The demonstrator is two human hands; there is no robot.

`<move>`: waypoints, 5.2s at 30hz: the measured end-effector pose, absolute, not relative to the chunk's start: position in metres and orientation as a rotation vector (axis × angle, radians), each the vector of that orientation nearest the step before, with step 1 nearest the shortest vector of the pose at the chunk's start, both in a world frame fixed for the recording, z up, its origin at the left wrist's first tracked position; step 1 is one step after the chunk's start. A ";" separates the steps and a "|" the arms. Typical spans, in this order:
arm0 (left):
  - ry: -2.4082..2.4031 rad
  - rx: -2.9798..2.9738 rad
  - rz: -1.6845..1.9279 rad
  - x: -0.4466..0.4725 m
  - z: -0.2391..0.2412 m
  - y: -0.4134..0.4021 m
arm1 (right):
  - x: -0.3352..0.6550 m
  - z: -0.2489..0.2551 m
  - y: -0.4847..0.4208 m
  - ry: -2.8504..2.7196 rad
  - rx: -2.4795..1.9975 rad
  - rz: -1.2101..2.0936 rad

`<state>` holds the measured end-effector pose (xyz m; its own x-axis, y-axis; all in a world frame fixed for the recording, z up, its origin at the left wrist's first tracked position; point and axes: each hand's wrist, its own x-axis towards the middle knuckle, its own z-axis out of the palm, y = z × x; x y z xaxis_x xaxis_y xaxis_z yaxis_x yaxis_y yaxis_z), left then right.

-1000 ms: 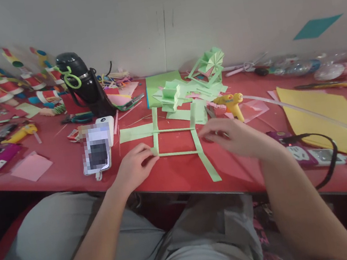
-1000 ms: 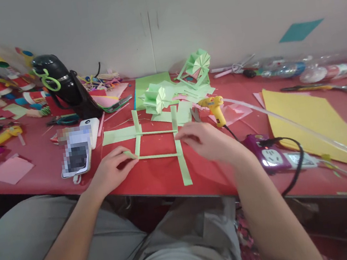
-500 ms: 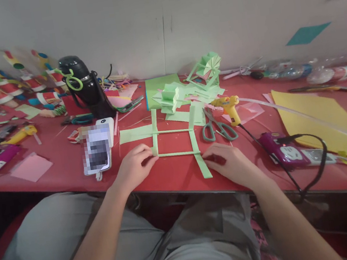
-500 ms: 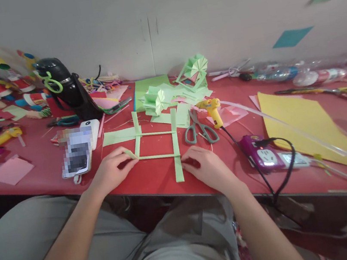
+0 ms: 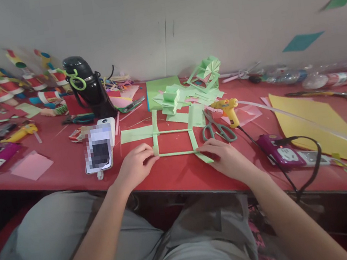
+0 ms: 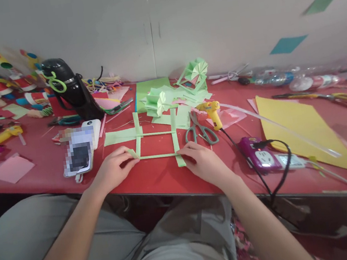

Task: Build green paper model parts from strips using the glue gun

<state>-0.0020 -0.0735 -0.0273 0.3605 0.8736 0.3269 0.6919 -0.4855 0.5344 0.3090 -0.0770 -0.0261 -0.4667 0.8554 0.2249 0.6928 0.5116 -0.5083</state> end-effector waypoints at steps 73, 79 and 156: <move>1.350 2.185 0.685 -0.005 -0.013 -0.053 | 0.305 -0.019 -0.049 -1.965 -1.290 1.087; 1.352 2.150 0.688 -0.007 -0.010 -0.058 | 0.308 -0.022 -0.053 -2.020 -1.351 0.890; 1.425 1.820 1.147 0.004 -0.028 0.003 | 0.286 -0.007 0.021 -1.840 -1.329 0.917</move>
<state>0.0043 0.0034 -0.0281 0.0722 0.9557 0.2854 0.4828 -0.2839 0.8285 0.2862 0.0212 -0.0075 -0.2477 0.9613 0.1209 0.4823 0.2306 -0.8451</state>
